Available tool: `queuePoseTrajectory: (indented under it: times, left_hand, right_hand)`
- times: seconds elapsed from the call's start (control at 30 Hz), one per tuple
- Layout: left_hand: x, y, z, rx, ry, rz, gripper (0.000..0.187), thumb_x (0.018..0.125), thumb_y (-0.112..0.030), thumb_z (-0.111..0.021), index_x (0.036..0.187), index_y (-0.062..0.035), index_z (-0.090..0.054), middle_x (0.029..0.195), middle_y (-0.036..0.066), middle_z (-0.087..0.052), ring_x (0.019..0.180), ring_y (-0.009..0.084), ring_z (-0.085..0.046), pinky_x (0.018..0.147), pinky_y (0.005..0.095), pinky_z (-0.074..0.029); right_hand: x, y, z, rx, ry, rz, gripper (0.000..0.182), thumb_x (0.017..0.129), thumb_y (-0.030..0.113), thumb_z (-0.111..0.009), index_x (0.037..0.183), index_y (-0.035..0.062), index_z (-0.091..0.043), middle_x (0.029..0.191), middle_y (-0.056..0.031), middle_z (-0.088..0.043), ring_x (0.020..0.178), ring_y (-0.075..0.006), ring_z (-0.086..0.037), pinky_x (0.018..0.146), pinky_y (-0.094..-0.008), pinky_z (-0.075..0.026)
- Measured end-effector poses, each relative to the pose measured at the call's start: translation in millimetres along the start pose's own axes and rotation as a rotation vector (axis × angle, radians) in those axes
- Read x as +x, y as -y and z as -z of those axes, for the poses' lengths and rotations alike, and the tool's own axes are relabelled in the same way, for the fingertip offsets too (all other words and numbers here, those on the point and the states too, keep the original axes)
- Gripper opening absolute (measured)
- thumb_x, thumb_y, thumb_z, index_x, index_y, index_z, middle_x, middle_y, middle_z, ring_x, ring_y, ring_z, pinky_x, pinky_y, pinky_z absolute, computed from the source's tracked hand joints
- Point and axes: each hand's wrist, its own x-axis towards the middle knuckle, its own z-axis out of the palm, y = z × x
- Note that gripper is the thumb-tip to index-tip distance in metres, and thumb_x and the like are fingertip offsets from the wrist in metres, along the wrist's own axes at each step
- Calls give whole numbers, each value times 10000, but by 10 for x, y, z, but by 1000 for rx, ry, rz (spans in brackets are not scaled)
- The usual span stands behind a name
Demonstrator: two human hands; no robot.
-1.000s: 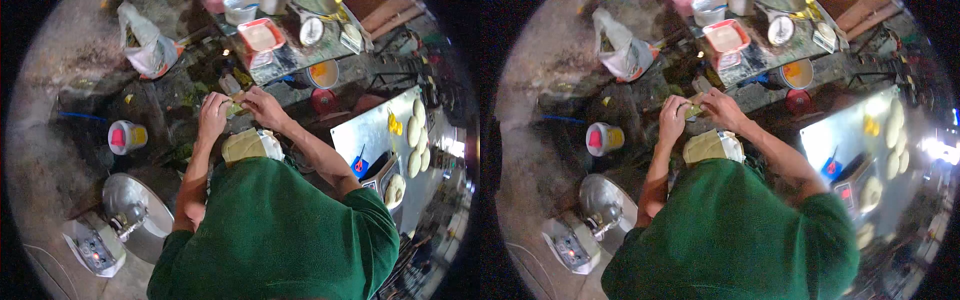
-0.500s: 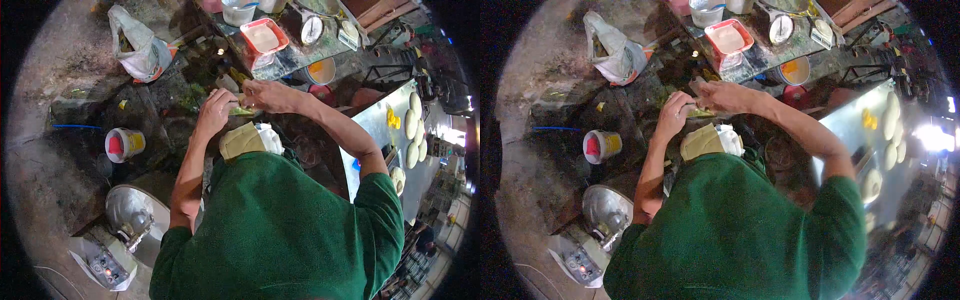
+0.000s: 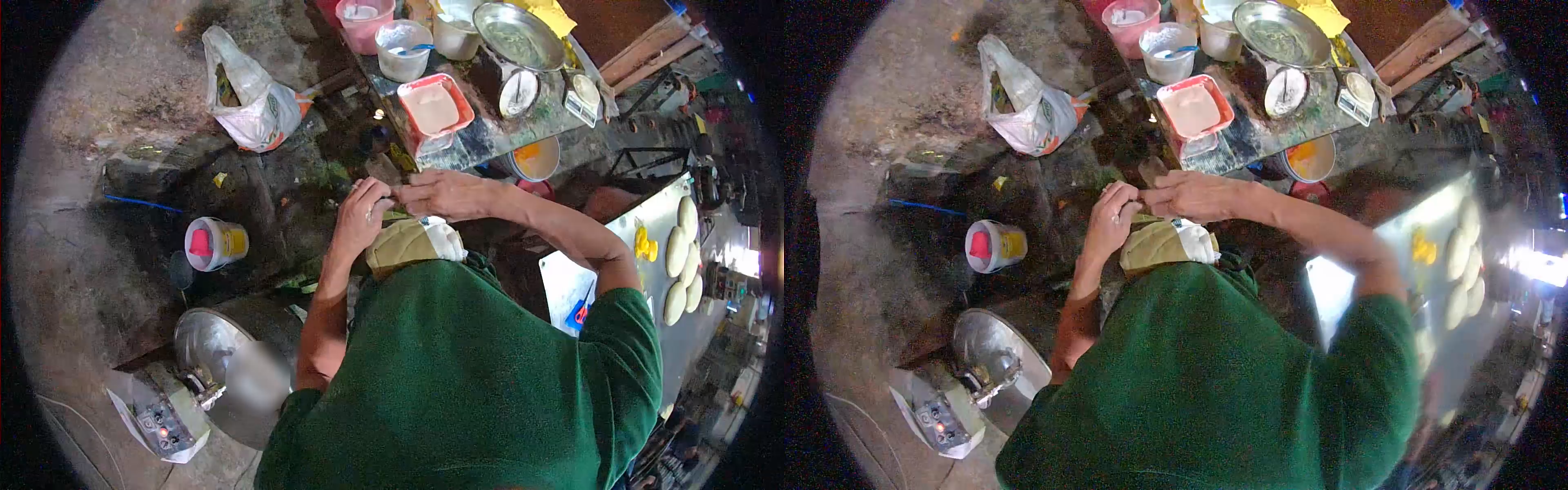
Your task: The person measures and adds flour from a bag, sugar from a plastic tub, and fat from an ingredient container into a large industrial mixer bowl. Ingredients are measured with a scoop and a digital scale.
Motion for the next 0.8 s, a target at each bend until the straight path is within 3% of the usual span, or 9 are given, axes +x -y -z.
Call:
queuePoseTrajectory:
  times: [0.1, 0.17, 0.37, 0.57, 0.67, 0.77, 0.8]
  left_hand:
    - [104, -122, -21, -15, -29, -17, 120, 770, 33, -599, 878, 2, -558, 881, 134, -543, 855, 350, -543, 762, 412, -439]
    - [157, -131, -52, -4, -53, -19, 117, 776, 32, -598, 885, 3, -568, 881, 134, -562, 852, 338, -553, 782, 394, -441]
    - [310, -172, -26, 25, -118, -4, 109, 780, 18, -599, 888, 1, -595, 866, 134, -574, 844, 327, -564, 776, 385, -446]
    - [401, -222, 98, 82, -239, 4, 78, 808, -21, -605, 883, 0, -609, 873, 133, -590, 846, 316, -575, 790, 369, -448]
    - [481, -275, 123, 44, -323, 64, 65, 837, -37, -596, 893, -5, -599, 877, 128, -589, 846, 305, -580, 781, 366, -452]
    - [624, -284, 135, 79, -408, 38, 60, 857, -44, -584, 907, -11, -583, 887, 125, -587, 839, 294, -586, 770, 366, -456]
    - [704, -311, 158, 63, -397, 7, 50, 876, -50, -565, 916, -23, -576, 892, 122, -584, 838, 291, -587, 768, 367, -458]
  right_hand:
    - [-54, -104, 107, 75, 31, 44, 197, 753, 124, -564, 926, 60, -493, 1011, -63, -475, 1000, -254, -532, 840, -393, -448]
    - [-49, -180, 247, 171, 113, 50, 208, 758, 111, -557, 943, 54, -481, 1036, -75, -486, 1027, -277, -548, 853, -415, -450]
    - [-50, -370, 287, -19, 18, 137, 289, 766, 104, -558, 1046, 53, -506, 1100, -103, -526, 1060, -292, -559, 880, -439, -441]
    - [-69, -558, 520, 29, 37, 33, 307, 762, 76, -600, 1063, 56, -548, 1100, -105, -544, 1020, -272, -563, 868, -382, -451]
    - [-144, -757, 403, 465, -312, -1, 281, 828, 99, -633, 1095, 58, -555, 1081, -79, -541, 978, -219, -555, 842, -334, -453]
    - [-147, -652, 304, 757, -824, -341, 351, 857, 167, -682, 1162, 67, -539, 1073, -41, -528, 968, -154, -526, 846, -300, -441]
    - [-128, -624, 141, 1065, -870, -410, 458, 843, 249, -719, 1207, 59, -518, 1113, -20, -516, 1009, -119, -499, 869, -288, -431]
